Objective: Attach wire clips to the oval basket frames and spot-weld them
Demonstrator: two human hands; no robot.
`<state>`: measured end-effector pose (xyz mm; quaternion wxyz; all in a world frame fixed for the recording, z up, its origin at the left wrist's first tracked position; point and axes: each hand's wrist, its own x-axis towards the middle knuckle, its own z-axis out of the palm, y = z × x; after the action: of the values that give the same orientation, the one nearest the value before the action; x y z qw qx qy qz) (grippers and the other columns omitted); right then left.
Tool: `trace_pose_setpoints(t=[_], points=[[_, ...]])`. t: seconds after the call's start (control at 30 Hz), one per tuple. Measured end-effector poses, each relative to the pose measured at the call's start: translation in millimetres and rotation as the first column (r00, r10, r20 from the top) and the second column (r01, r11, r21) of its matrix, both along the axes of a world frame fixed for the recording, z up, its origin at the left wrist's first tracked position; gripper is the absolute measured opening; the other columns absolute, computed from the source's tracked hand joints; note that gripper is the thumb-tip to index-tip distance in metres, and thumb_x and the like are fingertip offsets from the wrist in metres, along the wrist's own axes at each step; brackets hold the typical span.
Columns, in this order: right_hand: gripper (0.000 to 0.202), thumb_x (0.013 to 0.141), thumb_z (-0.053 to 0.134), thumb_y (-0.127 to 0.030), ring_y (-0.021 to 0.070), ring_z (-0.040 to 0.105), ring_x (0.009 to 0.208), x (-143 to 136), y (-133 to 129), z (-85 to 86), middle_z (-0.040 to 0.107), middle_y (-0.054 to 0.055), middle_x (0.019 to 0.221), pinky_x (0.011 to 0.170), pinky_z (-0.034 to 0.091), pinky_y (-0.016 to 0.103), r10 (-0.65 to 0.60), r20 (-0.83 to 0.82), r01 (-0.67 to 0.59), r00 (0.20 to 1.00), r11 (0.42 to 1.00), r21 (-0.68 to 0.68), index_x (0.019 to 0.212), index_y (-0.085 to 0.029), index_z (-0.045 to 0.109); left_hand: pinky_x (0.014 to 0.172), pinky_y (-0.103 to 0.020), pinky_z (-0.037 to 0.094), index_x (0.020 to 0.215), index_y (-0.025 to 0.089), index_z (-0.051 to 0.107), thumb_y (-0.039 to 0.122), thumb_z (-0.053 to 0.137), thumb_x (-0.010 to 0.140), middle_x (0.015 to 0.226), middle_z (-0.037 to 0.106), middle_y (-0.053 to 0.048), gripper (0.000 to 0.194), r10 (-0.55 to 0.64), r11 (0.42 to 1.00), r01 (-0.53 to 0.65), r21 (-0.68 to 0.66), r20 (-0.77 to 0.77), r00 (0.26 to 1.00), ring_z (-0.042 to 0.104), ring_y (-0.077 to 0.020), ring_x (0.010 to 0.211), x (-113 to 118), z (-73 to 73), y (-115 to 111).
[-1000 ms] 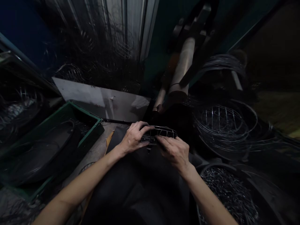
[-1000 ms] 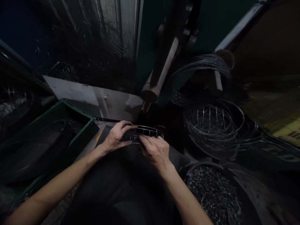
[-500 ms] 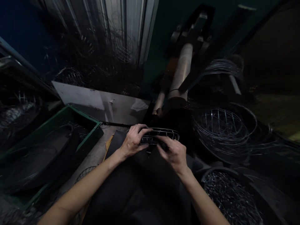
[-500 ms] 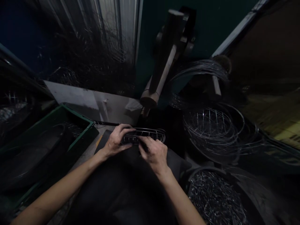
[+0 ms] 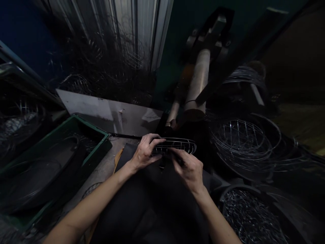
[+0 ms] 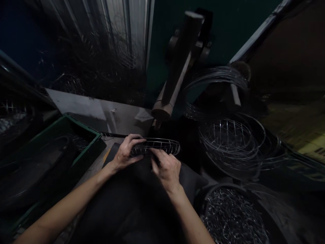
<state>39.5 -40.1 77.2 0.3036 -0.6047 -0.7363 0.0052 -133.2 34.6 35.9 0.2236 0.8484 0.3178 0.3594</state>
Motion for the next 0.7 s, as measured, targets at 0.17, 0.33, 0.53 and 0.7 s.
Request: trace_pose_setpoints(t=[0.17, 0.33, 0.53, 0.7], points=[[0.022, 0.084, 0.049, -0.016, 0.0112, 0.066, 0.071, 1.5, 3.5, -1.1, 0.071, 0.001, 0.089, 0.066, 0.048, 0.021, -0.016, -0.007, 0.016, 1.000, 1.000, -0.004, 0.101, -0.022, 0.064, 0.094, -0.045, 0.041, 0.120, 0.021, 0.046, 0.021, 0.063, 0.072, 0.114, 0.050, -0.010, 0.050, -0.030, 0.998, 0.030, 0.060, 0.003, 1.000, 0.049, -0.0257, 0.109, 2.4, 1.8, 4.8], [0.023, 0.084, 0.049, -0.015, 0.0114, 0.066, 0.073, 3.4, 5.0, -0.7, 0.071, 0.001, 0.089, 0.067, 0.049, 0.021, -0.007, -0.038, 0.007, 0.999, 1.000, -0.016, 0.101, -0.022, 0.063, 0.095, -0.043, 0.041, 0.120, 0.021, 0.046, 0.021, 0.065, 0.071, 0.116, 0.049, -0.010, 0.053, -0.034, 0.999, 0.034, 0.007, 0.012, 0.999, 0.048, -0.0252, 0.111, 4.4, 1.7, 7.3], [0.021, 0.085, 0.051, -0.017, 0.0119, 0.066, 0.078, 6.9, 5.3, -2.4, 0.070, 0.000, 0.092, 0.070, 0.050, 0.022, -0.019, -0.097, 0.017, 0.995, 0.999, -0.031, 0.102, -0.023, 0.063, 0.093, -0.040, 0.042, 0.119, 0.019, 0.047, 0.020, 0.066, 0.069, 0.115, 0.050, -0.010, 0.053, -0.065, 0.998, 0.065, -0.013, 0.047, 0.997, 0.050, -0.0242, 0.109, 7.6, 3.5, 14.6], [0.020, 0.086, 0.051, -0.019, 0.0124, 0.067, 0.080, 8.0, 9.8, -5.0, 0.070, 0.001, 0.093, 0.073, 0.051, 0.022, -0.021, -0.174, 0.016, 0.985, 0.999, -0.033, 0.101, -0.023, 0.063, 0.092, -0.039, 0.043, 0.117, 0.018, 0.047, 0.021, 0.065, 0.071, 0.114, 0.050, -0.010, 0.049, -0.077, 0.997, 0.077, -0.001, 0.054, 0.996, 0.050, -0.0238, 0.109, 9.7, 1.1, 22.2]])
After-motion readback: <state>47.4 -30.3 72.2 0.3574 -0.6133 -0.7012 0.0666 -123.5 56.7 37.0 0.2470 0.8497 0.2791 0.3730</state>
